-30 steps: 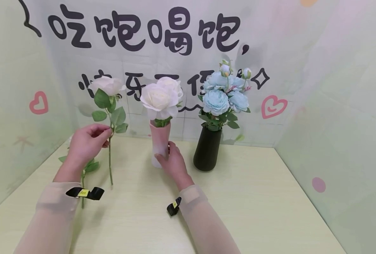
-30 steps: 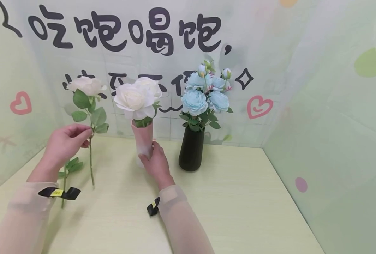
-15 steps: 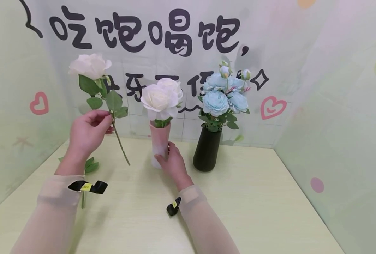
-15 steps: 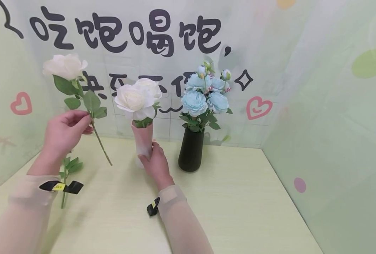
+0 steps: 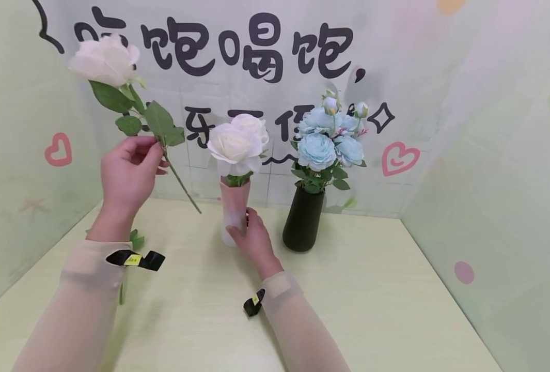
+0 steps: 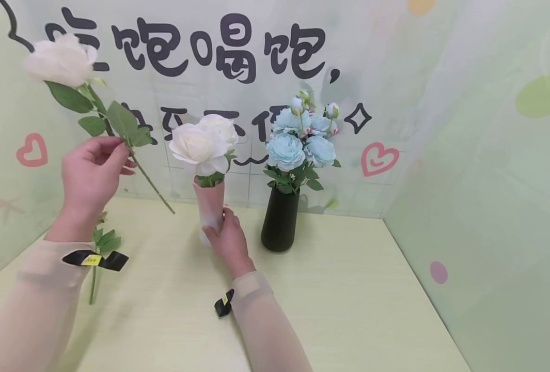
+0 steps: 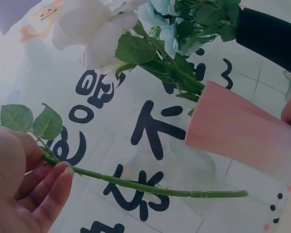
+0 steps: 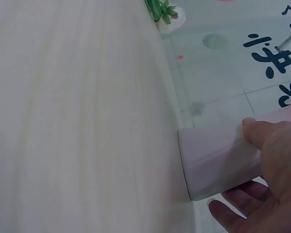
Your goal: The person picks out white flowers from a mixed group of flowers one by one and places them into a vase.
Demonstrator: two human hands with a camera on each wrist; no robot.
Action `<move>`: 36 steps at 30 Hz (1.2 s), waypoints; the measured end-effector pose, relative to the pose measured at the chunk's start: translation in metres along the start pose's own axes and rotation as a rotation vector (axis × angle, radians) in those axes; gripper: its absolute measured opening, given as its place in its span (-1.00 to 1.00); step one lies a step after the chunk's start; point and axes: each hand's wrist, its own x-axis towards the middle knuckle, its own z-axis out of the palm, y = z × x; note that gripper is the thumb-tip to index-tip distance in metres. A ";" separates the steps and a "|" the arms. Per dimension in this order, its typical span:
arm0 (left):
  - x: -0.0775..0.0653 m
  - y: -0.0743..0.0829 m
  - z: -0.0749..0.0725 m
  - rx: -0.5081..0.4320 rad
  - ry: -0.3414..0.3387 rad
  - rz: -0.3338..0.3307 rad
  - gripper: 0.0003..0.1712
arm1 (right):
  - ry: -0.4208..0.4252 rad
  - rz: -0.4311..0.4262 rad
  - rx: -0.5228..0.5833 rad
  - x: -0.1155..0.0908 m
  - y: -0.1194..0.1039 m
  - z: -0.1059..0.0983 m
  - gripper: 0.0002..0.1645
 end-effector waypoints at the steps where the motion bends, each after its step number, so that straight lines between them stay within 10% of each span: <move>1: 0.001 0.003 0.001 -0.013 0.017 0.012 -0.80 | 0.001 0.000 0.000 0.000 0.000 0.000 -0.22; 10: -0.004 0.045 0.011 -0.166 0.139 0.104 -0.87 | 0.004 -0.004 0.000 0.000 -0.001 -0.001 -0.21; 21: 0.002 0.058 0.019 -0.383 0.234 0.191 -0.92 | 0.014 -0.008 -0.001 0.002 0.002 0.001 -0.22; 36: -0.013 0.054 0.043 -0.171 0.120 0.190 -0.89 | 0.010 0.001 -0.007 0.001 0.002 0.002 -0.21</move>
